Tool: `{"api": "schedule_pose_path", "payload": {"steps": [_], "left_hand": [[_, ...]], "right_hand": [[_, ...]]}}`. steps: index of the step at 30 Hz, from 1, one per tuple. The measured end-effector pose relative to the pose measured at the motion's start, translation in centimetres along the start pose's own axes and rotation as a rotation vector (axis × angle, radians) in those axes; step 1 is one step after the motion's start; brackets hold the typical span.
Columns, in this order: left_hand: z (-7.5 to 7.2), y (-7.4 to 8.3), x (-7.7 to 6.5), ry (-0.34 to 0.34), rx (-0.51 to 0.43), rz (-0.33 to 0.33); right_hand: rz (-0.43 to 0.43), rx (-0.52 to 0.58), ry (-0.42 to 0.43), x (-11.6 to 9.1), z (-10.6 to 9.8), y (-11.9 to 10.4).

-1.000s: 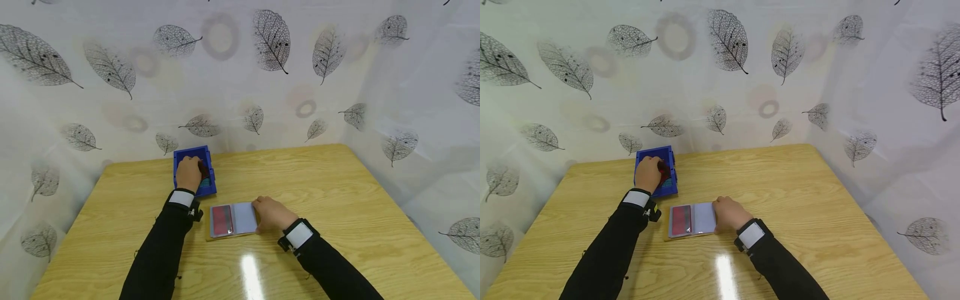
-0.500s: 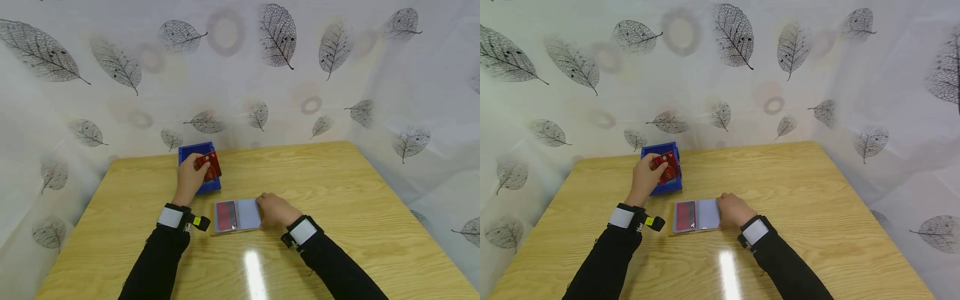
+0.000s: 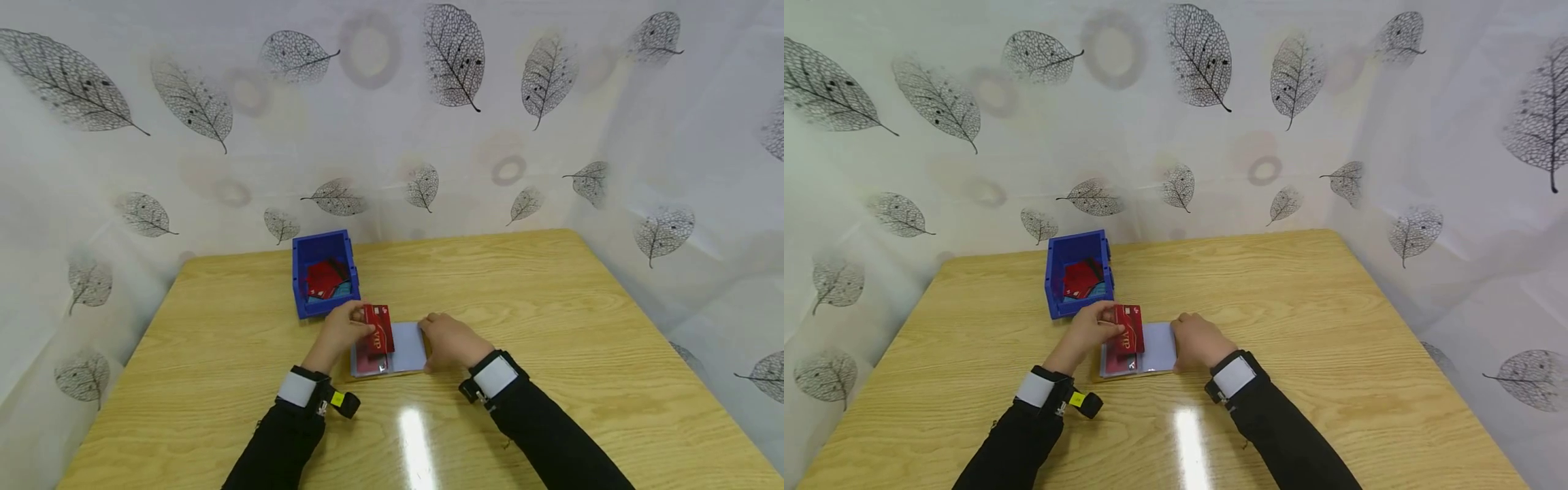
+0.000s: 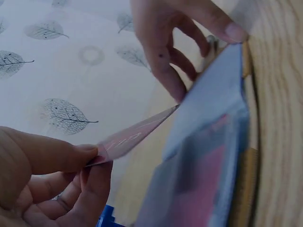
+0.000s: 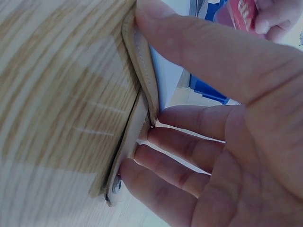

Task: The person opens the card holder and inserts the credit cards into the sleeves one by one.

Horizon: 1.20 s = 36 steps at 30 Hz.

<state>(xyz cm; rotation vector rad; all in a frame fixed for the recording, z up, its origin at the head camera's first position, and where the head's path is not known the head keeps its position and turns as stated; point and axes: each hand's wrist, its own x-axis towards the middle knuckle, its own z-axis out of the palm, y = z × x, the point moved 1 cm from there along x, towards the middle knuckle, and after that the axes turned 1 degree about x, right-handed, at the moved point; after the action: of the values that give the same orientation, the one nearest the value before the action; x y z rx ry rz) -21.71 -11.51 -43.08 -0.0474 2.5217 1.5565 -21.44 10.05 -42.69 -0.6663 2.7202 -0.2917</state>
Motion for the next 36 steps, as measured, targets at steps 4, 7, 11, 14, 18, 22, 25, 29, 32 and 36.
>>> {"api": "schedule_pose_path", "payload": {"steps": [4, 7, 11, 14, 18, 22, 25, 29, 32, 36], "left_hand": [[0.3, -0.6, -0.2, -0.033, 0.032, -0.041], [0.3, -0.8, -0.3, -0.043, 0.104, -0.021], [0.3, -0.8, -0.3, -0.044, 0.150, -0.004], [0.4, -0.7, -0.4, -0.042, 0.141, -0.027], [0.6, -0.8, -0.4, -0.040, 0.147, -0.066], [0.6, -0.6, -0.4, -0.031, 0.213, -0.050], [0.7, -0.5, -0.5, -0.025, 0.245, -0.037], [0.8, -0.6, -0.6, -0.024, 0.245, -0.038], [1.0, -0.6, -0.6, -0.029, 0.235, -0.034], [1.2, -0.7, -0.6, -0.043, 0.250, -0.018]], "right_hand": [[-0.004, 0.001, 0.003, -0.1, 0.0, 0.1], [-0.010, 0.010, 0.006, -0.1, -0.2, 0.1], [-0.012, 0.014, 0.002, 0.0, -0.4, 0.1], [-0.012, 0.012, -0.004, 0.0, -0.4, 0.0], [-0.011, 0.011, -0.010, 0.0, -0.5, 0.1], [-0.004, 0.009, -0.014, 0.1, -0.5, 0.1], [-0.002, 0.006, -0.016, 0.1, -0.4, 0.1], [-0.009, 0.013, -0.012, 0.1, -0.3, 0.2], [-0.009, 0.009, -0.008, 0.1, -0.2, 0.2], [-0.005, -0.004, -0.004, 0.0, -0.1, 0.2]]}}
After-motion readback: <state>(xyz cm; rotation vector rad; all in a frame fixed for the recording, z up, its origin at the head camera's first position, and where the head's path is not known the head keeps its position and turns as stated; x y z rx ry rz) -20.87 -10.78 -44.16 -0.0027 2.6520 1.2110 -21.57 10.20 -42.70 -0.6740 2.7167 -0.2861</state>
